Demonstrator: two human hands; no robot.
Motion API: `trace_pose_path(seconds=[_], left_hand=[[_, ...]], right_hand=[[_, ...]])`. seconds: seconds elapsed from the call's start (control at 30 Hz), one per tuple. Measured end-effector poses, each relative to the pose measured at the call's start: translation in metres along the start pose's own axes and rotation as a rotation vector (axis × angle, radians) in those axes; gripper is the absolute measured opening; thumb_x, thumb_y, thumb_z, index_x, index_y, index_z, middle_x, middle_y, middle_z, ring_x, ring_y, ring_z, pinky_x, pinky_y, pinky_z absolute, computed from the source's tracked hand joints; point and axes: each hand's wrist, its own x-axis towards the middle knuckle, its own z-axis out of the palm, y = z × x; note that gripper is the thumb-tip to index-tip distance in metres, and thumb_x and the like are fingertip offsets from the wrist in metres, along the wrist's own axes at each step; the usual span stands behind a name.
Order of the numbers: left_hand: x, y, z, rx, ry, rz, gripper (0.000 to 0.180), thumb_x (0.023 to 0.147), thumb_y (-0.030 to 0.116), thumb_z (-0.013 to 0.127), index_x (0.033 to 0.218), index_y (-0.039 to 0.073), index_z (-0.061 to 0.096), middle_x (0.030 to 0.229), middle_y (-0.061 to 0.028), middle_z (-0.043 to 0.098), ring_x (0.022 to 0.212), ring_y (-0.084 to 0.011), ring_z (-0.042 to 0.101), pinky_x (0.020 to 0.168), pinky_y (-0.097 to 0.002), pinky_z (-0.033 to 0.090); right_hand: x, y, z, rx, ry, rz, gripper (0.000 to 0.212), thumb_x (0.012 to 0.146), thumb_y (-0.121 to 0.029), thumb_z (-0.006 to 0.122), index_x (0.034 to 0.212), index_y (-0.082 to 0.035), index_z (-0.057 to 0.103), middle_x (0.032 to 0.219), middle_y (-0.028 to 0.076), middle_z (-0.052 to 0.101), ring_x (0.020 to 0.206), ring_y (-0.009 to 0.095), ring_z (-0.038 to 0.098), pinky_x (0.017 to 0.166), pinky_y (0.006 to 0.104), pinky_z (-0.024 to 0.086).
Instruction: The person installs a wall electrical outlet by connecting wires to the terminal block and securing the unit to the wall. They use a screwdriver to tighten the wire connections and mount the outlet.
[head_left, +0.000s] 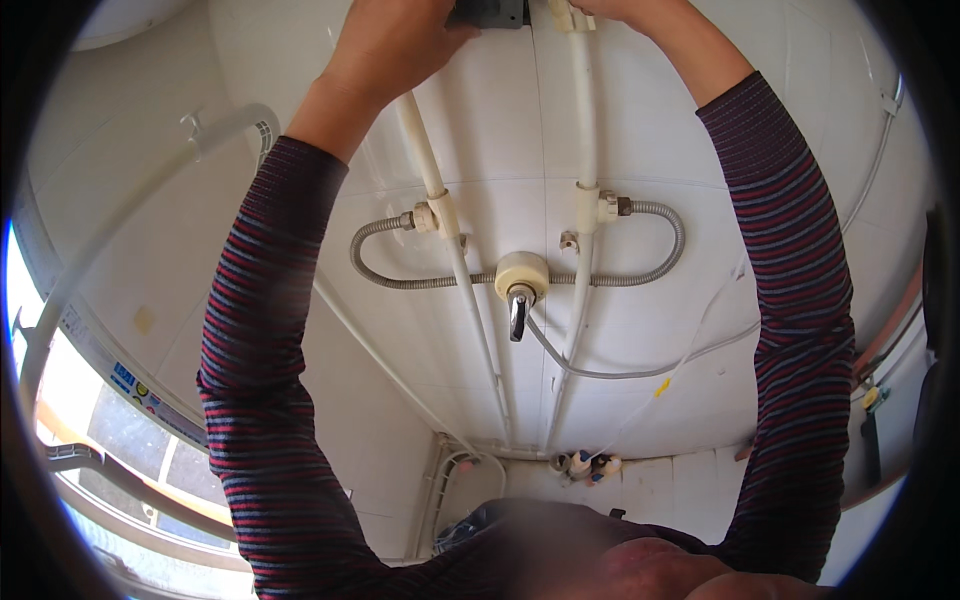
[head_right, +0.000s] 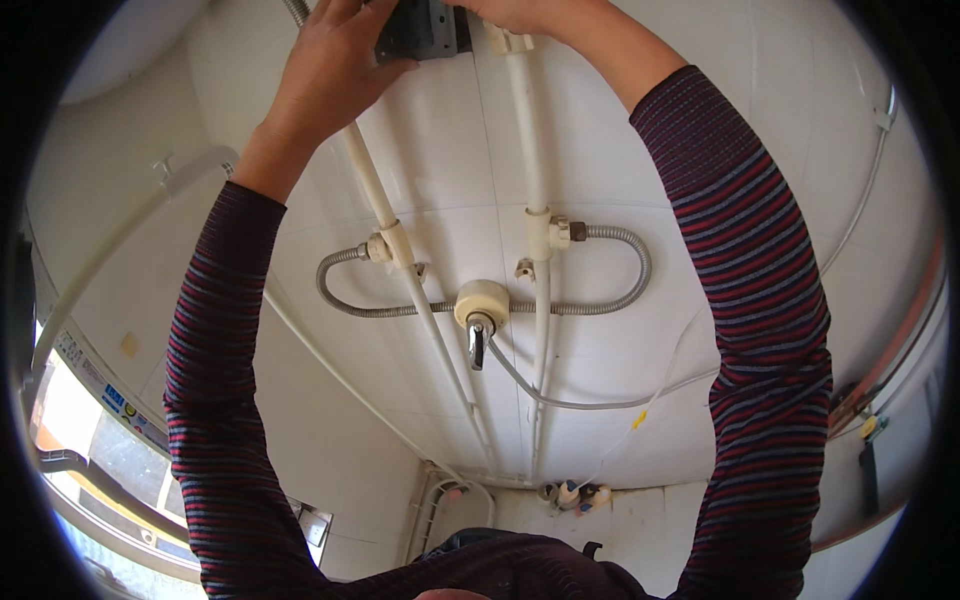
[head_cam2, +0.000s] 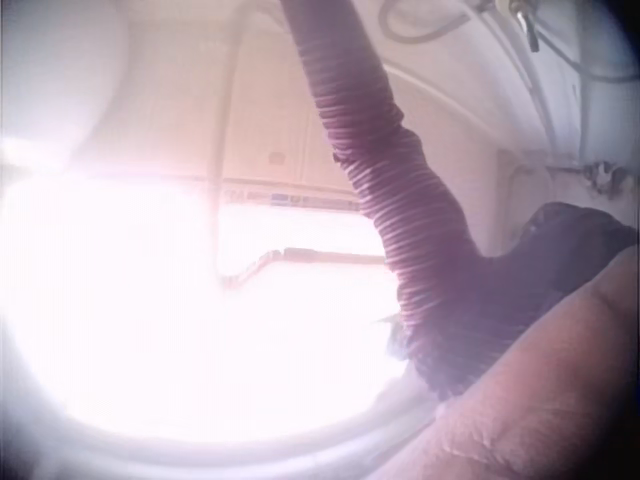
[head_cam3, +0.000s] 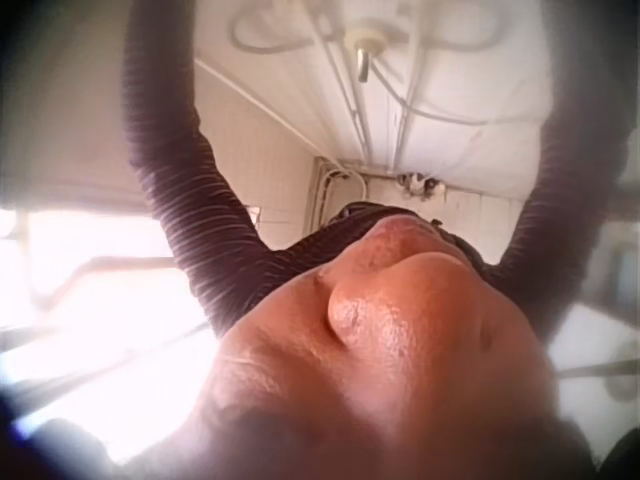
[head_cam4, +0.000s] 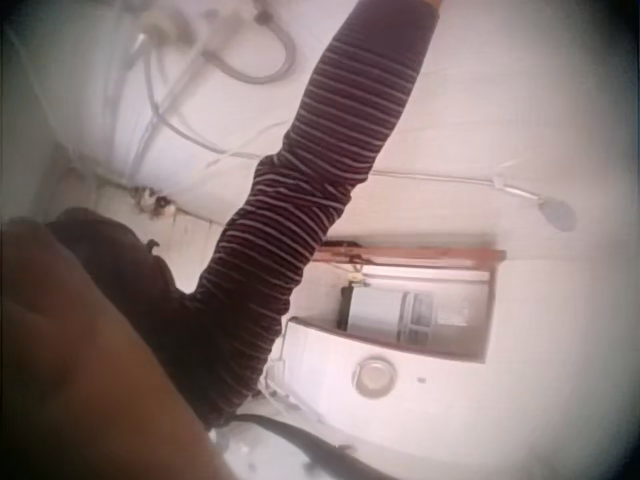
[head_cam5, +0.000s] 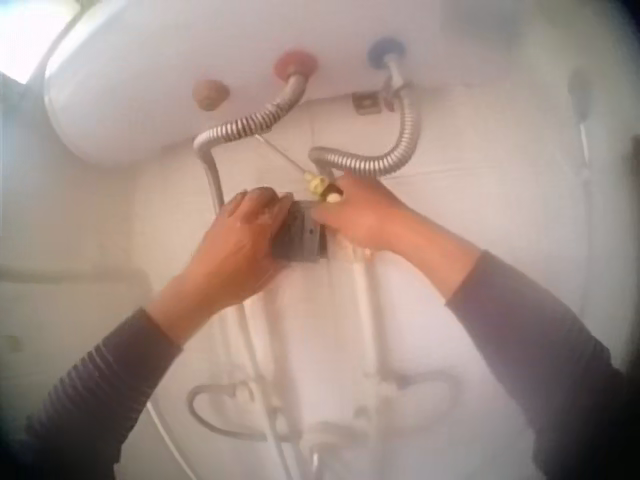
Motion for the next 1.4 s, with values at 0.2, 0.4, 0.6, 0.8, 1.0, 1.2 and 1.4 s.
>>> trace_pose_path(seconds=[0.2, 0.4, 0.6, 0.8, 1.0, 1.2, 1.4], left_hand=[[-0.004, -0.004, 0.004, -0.037, -0.052, -0.058, 0.065, 0.074, 0.019, 0.082, 0.132, 0.0, 0.059, 0.125, -0.0193, 0.06, 0.115, -0.0397, 0.06, 0.097, -0.0465, 0.052], [0.015, 0.005, 0.015, -0.084, -0.139, -0.103, 0.063, 0.075, 0.023, 0.083, 0.13, 0.002, 0.061, 0.12, -0.0186, 0.06, 0.113, -0.0393, 0.06, 0.096, -0.0466, 0.052], [0.018, 0.0, 0.003, -0.012, -0.196, -0.148, 0.065, 0.075, 0.023, 0.083, 0.132, 0.003, 0.06, 0.125, -0.0198, 0.059, 0.117, -0.0401, 0.058, 0.098, -0.0465, 0.051], [-0.016, 0.021, 0.001, 0.165, -0.06, -0.095, 0.071, 0.076, 0.014, 0.082, 0.142, 0.011, 0.054, 0.13, -0.0188, 0.057, 0.12, -0.0403, 0.056, 0.103, -0.0502, 0.048], [-0.055, 0.047, -0.001, 0.24, 0.054, -0.101, 0.086, 0.077, 0.01, 0.081, 0.154, 0.019, 0.044, 0.139, -0.0215, 0.051, 0.128, -0.041, 0.05, 0.108, -0.0538, 0.042], [-0.135, 0.2, -0.028, -0.25, 0.209, -0.793, 0.048, 0.077, 0.026, 0.083, 0.117, 0.007, 0.065, 0.106, -0.0194, 0.071, 0.092, -0.04, 0.067, 0.078, -0.051, 0.054], [-0.309, 0.417, -0.197, -0.47, -0.09, -1.183, 0.043, 0.08, 0.003, 0.074, 0.123, 0.009, 0.069, 0.083, -0.0072, 0.064, 0.068, -0.024, 0.066, 0.056, -0.0363, 0.053]], right_hand=[[-0.022, 0.014, 0.015, 0.02, 0.127, 0.026, 0.025, 0.089, -0.022, 0.075, 0.089, 0.003, 0.07, 0.079, 0.012, 0.072, 0.073, 0.025, 0.068, 0.069, 0.0395, 0.055], [-0.113, 0.028, -0.03, -0.101, 0.042, 0.02, 0.035, 0.091, -0.028, 0.076, 0.101, 0.005, 0.07, 0.077, 0.015, 0.069, 0.066, 0.022, 0.06, 0.068, 0.0343, 0.051], [-0.177, 0.038, -0.057, 0.03, -0.029, 0.208, 0.029, 0.094, -0.024, 0.075, 0.093, 0.004, 0.067, 0.07, 0.006, 0.058, 0.065, 0.013, 0.049, 0.065, 0.0297, 0.046], [-0.274, 0.049, -0.072, 0.302, -0.16, 0.525, 0.022, 0.094, -0.019, 0.075, 0.09, 0.001, 0.068, 0.071, -0.003, 0.056, 0.067, 0.007, 0.046, 0.061, 0.0267, 0.042], [-0.344, 0.055, -0.047, 0.515, -0.3, 0.72, 0.018, 0.096, -0.017, 0.073, 0.089, -0.001, 0.069, 0.069, -0.005, 0.054, 0.058, 0.003, 0.043, 0.054, 0.0223, 0.035], [-0.446, 0.034, 0.006, 0.673, -0.481, 0.964, 0.018, 0.097, -0.02, 0.072, 0.098, -0.002, 0.068, 0.068, -0.005, 0.053, 0.047, 0.003, 0.042, 0.042, 0.0213, 0.034], [-0.594, -0.026, 0.063, 0.797, -0.863, 1.183, 0.021, 0.096, -0.022, 0.075, 0.099, -0.004, 0.067, 0.063, -0.004, 0.052, 0.044, 0.005, 0.043, 0.04, 0.0239, 0.034]])
